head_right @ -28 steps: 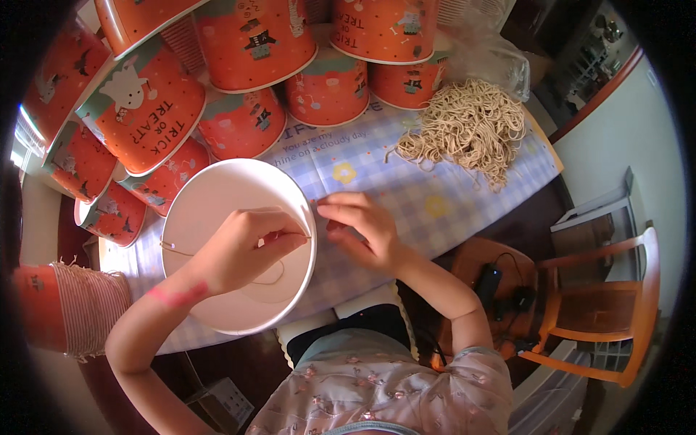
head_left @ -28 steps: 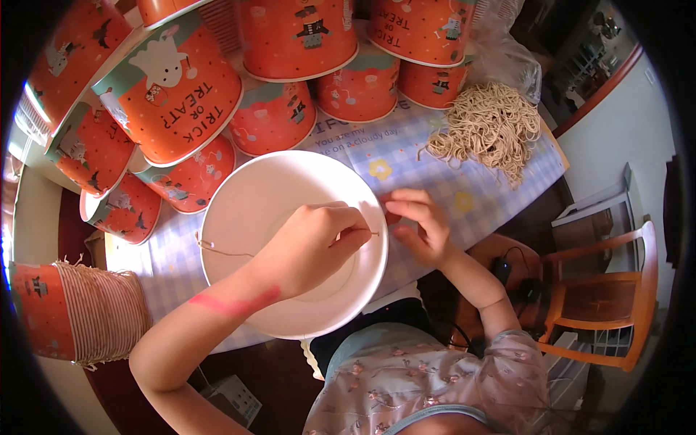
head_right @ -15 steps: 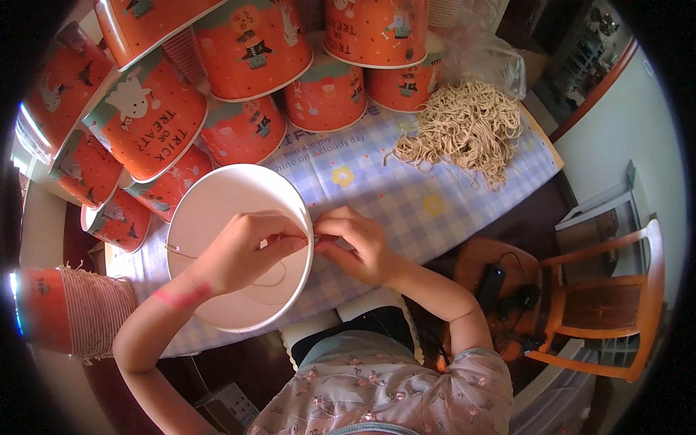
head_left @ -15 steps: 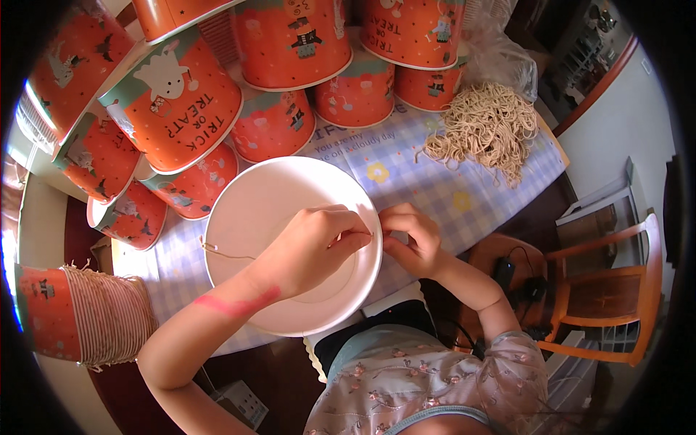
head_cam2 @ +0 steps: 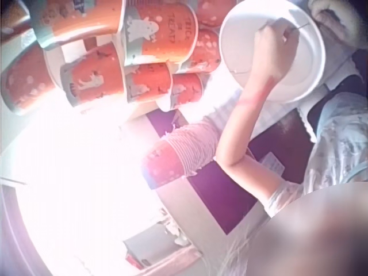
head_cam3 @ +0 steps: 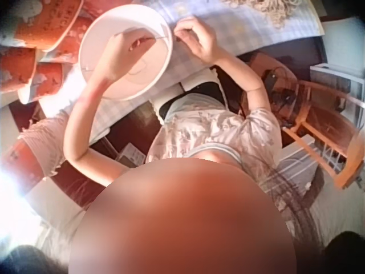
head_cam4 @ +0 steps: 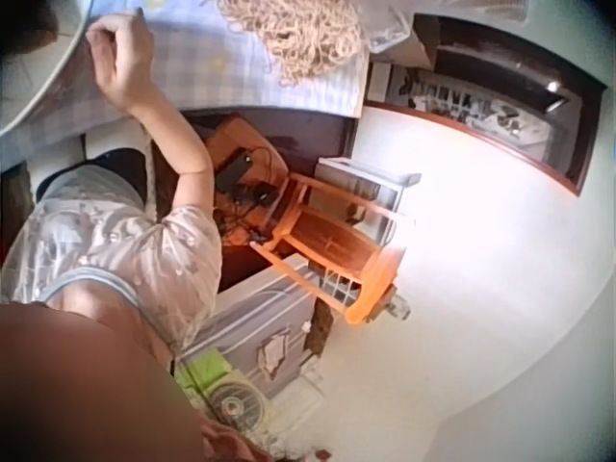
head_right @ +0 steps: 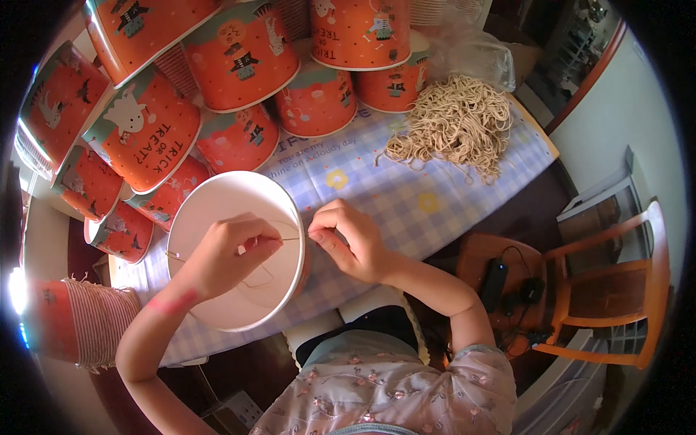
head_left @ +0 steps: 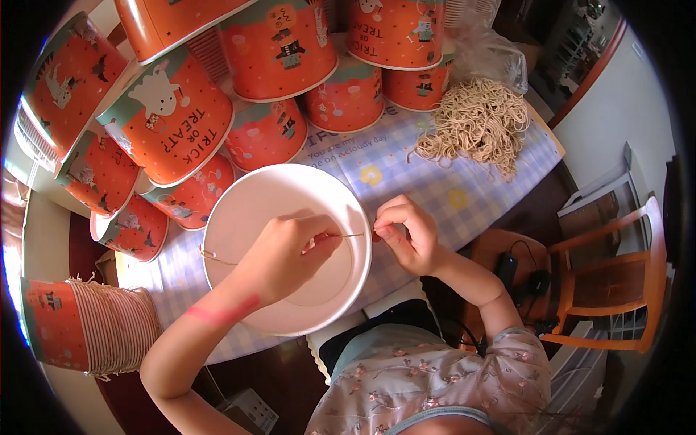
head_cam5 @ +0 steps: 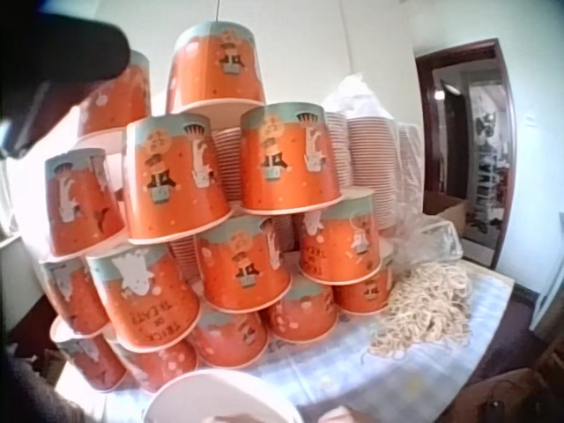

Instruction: Attaching string handles to decorative paper buckets and stacking them.

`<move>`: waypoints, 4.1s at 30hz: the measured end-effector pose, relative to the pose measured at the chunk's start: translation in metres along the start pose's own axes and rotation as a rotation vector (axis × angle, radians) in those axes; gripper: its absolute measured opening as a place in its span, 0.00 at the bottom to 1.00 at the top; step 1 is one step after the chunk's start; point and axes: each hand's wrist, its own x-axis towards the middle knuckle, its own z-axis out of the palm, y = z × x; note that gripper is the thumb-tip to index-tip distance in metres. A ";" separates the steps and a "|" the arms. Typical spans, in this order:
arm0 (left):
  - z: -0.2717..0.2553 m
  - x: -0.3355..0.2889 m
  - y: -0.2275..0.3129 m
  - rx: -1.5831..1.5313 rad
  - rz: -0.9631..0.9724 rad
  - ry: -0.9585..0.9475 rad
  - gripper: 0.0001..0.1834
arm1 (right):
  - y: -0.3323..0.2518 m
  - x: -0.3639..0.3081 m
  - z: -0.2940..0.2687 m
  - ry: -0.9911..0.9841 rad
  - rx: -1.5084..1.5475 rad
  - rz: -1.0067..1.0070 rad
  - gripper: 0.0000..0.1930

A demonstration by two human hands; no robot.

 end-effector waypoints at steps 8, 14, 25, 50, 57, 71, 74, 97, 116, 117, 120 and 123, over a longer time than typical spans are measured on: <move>-0.004 -0.002 0.016 -0.037 -0.219 0.008 0.06 | -0.002 0.001 0.002 0.033 0.016 -0.035 0.04; 0.012 0.001 0.013 -0.502 -0.387 -0.043 0.09 | 0.000 -0.001 0.006 0.103 0.173 -0.077 0.04; 0.020 0.002 0.011 -0.506 -0.222 0.105 0.09 | -0.008 0.014 0.006 0.111 0.520 0.127 0.10; 0.025 0.004 0.016 -0.137 0.128 0.611 0.07 | -0.010 0.016 0.005 0.078 0.331 0.237 0.16; 0.024 0.006 0.017 -0.110 0.210 0.621 0.08 | -0.015 0.016 0.002 0.097 0.142 0.212 0.19; 0.020 0.006 0.020 0.059 0.353 0.598 0.11 | -0.019 0.027 -0.003 0.042 -0.085 0.044 0.18; 0.020 0.009 0.017 0.081 0.392 0.583 0.11 | -0.024 0.033 -0.009 -0.040 -0.127 0.087 0.20; 0.018 0.013 0.011 -0.198 0.220 0.540 0.07 | -0.020 0.041 -0.016 -0.214 -0.036 0.093 0.27; 0.001 -0.036 0.028 -0.434 0.108 0.425 0.08 | -0.039 0.018 -0.013 -0.550 0.358 -0.455 0.15; 0.001 -0.037 0.030 -0.483 0.120 0.403 0.09 | -0.044 0.012 -0.003 -0.299 0.531 -0.495 0.13; -0.002 -0.043 0.035 -0.491 0.162 0.207 0.10 | -0.066 0.010 0.003 -0.111 0.611 -0.495 0.08; 0.001 -0.046 0.036 -0.516 0.158 0.212 0.09 | -0.076 0.017 0.015 0.026 1.009 -0.516 0.11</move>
